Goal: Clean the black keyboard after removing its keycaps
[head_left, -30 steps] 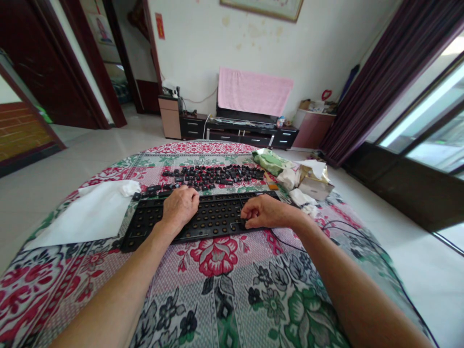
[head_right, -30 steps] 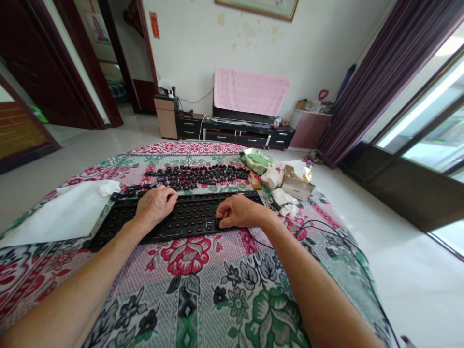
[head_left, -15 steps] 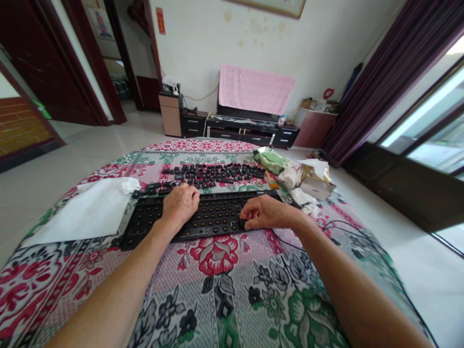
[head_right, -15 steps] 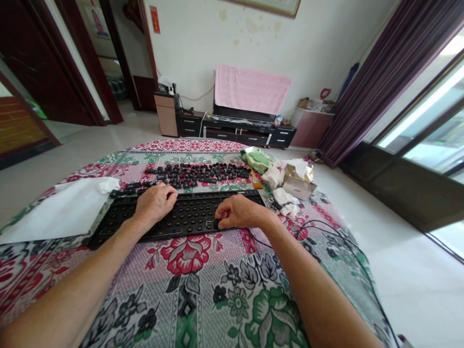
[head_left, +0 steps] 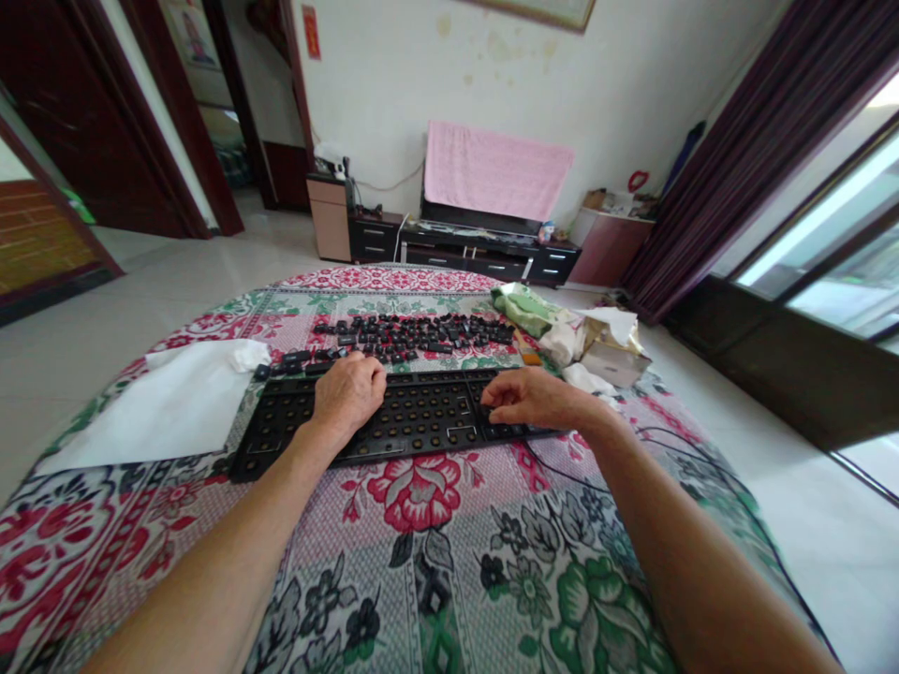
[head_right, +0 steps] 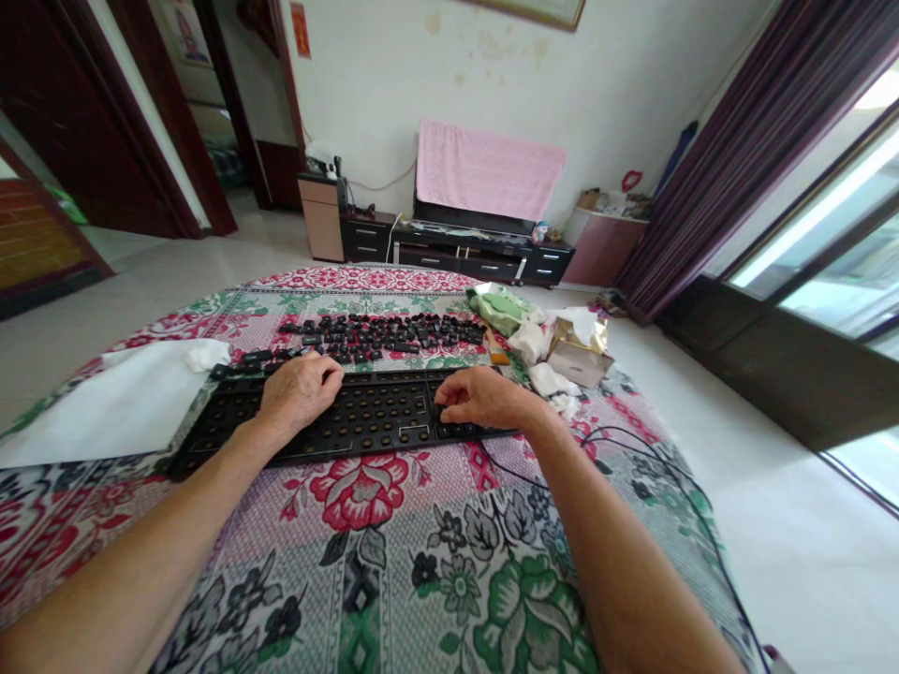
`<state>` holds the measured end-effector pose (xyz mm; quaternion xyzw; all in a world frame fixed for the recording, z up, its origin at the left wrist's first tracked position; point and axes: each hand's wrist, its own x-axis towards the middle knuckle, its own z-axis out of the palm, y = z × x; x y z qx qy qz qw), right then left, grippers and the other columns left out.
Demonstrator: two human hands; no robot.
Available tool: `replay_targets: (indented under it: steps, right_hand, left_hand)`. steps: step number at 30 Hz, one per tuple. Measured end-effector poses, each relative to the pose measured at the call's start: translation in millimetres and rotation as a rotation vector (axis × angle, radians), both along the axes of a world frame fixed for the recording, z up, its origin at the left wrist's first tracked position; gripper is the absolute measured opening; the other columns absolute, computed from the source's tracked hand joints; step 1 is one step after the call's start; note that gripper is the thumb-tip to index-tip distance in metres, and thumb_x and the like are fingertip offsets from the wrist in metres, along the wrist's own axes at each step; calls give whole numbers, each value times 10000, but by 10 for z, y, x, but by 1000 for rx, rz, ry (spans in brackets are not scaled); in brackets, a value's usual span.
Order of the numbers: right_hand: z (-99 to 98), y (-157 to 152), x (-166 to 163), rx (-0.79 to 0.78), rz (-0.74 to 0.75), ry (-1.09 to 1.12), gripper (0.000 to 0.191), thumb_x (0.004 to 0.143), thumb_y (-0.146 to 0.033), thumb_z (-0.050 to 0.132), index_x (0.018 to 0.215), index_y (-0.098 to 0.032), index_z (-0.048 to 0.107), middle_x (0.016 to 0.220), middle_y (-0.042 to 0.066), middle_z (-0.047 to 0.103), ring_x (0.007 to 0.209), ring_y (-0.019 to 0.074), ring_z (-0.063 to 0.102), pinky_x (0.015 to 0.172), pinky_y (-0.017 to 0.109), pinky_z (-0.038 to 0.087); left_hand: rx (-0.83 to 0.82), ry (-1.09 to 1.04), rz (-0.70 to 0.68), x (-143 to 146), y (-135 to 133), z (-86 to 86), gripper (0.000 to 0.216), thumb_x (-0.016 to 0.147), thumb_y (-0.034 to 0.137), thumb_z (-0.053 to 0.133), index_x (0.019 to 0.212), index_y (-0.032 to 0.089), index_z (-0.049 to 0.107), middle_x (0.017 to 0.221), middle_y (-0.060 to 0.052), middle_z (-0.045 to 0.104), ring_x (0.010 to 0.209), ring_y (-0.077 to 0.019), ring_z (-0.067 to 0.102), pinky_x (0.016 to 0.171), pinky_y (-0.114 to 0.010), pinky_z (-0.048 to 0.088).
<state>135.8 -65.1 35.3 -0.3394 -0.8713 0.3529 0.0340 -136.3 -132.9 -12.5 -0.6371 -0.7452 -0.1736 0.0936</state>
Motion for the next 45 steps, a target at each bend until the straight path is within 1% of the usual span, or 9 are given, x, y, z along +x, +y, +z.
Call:
replay_targets:
  steps: [8, 17, 20, 26, 30, 33, 36, 40, 45]
  right_hand:
    - [16, -54, -51, 52, 13, -49, 203, 687, -196, 601, 880, -149, 642, 792, 27, 640, 666, 111, 551, 603, 218, 438]
    - [43, -81, -61, 102, 90, -74, 217, 698, -170, 563, 895, -157, 654, 822, 24, 637, 708, 116, 547, 629, 220, 428]
    - [30, -83, -58, 11, 104, -41, 210, 720, -212, 574, 906, -154, 653, 805, 20, 631, 689, 112, 536, 621, 223, 422]
    - [-12, -80, -57, -287, 120, 116, 270, 756, -310, 611, 975, -152, 630, 764, -7, 602, 645, 83, 503, 615, 216, 405]
    - [-24, -79, -61, -355, 113, 143, 266, 746, -298, 628, 961, -141, 631, 718, -19, 582, 611, 71, 483, 588, 209, 390]
    - [-24, -88, -76, -313, 101, 126, 249, 728, -282, 639, 934, -141, 640, 699, -22, 579, 593, 70, 475, 566, 205, 383]
    - [-11, -118, -110, -217, 93, 70, 204, 709, -246, 637, 884, -144, 659, 720, -10, 592, 598, 76, 490, 556, 204, 390]
    - [23, -185, -179, -24, 113, 13, 205, 683, -185, 632, 874, -144, 691, 828, 30, 624, 687, 102, 553, 618, 213, 433]
    - [68, -256, -248, 187, 161, -70, 205, 673, -127, 607, 843, -166, 715, 816, 32, 650, 680, 104, 569, 629, 208, 430]
  left_hand:
    - [-11, -1, -5, 0, -2, -1, 309, 846, 297, 366, 781, 209, 654, 843, -43, 627, 815, -178, 602, 702, -265, 443]
    - [-8, -4, -5, 2, -7, 15, 306, 843, 295, 368, 775, 205, 652, 836, -42, 622, 800, -174, 600, 694, -262, 439]
    - [-16, -8, -1, 2, -3, 10, 305, 840, 297, 371, 779, 206, 655, 842, -44, 622, 800, -174, 599, 695, -263, 438]
    - [6, 2, -1, -6, 1, -18, 308, 844, 305, 367, 781, 213, 654, 842, -40, 622, 794, -178, 600, 683, -268, 437]
    - [5, 12, -5, -5, -5, -13, 315, 851, 309, 360, 780, 211, 652, 838, -38, 622, 795, -176, 600, 675, -264, 435]
    - [-2, 10, -4, 1, -8, 0, 315, 851, 309, 362, 782, 210, 653, 844, -39, 623, 801, -176, 600, 676, -263, 434]
    - [-1, 7, -3, 6, -12, 7, 313, 849, 309, 362, 781, 214, 652, 848, -38, 624, 800, -179, 601, 669, -266, 435]
    - [-2, 10, -3, 4, -12, 6, 314, 848, 308, 358, 783, 213, 650, 851, -40, 624, 806, -182, 600, 678, -270, 438]
    - [-22, 2, -4, 0, 0, 10, 317, 845, 305, 353, 784, 213, 650, 850, -40, 623, 825, -179, 598, 709, -264, 443]
